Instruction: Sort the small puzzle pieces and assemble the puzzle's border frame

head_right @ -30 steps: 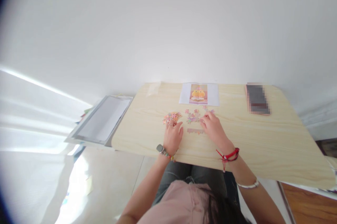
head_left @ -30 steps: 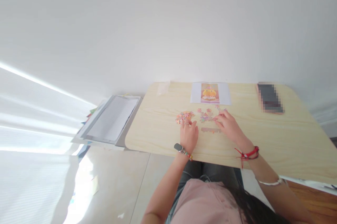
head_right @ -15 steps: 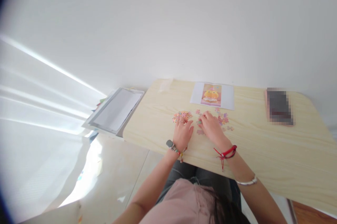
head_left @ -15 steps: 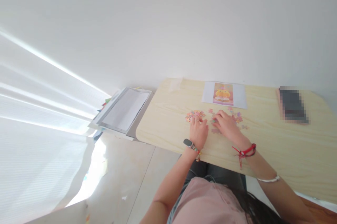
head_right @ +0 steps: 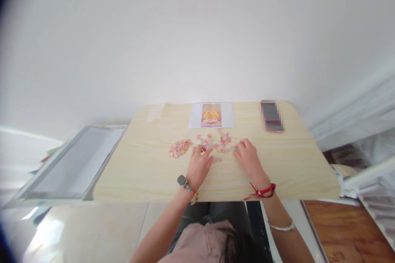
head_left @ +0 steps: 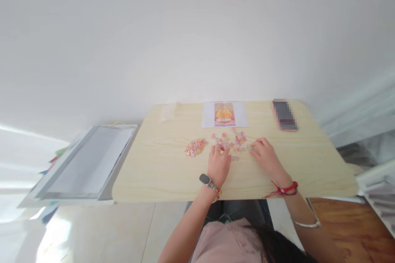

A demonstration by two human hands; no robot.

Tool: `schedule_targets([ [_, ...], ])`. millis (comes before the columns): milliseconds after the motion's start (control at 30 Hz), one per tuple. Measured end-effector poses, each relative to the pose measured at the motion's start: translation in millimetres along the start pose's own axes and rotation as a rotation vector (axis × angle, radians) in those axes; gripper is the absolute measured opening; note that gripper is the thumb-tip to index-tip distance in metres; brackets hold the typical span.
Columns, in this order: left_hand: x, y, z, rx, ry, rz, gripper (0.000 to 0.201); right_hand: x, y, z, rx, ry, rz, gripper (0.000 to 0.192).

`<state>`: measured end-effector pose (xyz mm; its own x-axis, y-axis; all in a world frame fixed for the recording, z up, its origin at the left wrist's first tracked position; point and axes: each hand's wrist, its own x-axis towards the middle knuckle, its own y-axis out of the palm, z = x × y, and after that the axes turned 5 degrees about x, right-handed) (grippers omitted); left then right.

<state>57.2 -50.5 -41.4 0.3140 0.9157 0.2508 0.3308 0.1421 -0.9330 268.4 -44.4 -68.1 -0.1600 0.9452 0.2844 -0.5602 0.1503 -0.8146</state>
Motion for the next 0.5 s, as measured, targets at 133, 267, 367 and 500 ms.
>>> schedule_targets([
  [133, 7.2, 8.5, -10.8, -0.026, 0.097, -0.035, 0.023, -3.0, -4.8, 3.6, -0.006, 0.052, -0.005, 0.009],
  [267, 11.4, 12.8, -17.8, -0.020, 0.116, -0.025, 0.017, -4.9, -6.9, 6.9, -0.006, 0.084, -0.014, 0.010],
  [367, 12.9, 14.3, -20.9, -0.009, 0.122, -0.021, 0.016, -6.9, -6.9, 8.1, 0.003, 0.092, -0.017, 0.010],
  [500, 13.1, 14.6, -23.2, -0.005, 0.114, -0.025, 0.018, -7.9, -6.1, 8.2, 0.008, 0.083, -0.035, 0.010],
])
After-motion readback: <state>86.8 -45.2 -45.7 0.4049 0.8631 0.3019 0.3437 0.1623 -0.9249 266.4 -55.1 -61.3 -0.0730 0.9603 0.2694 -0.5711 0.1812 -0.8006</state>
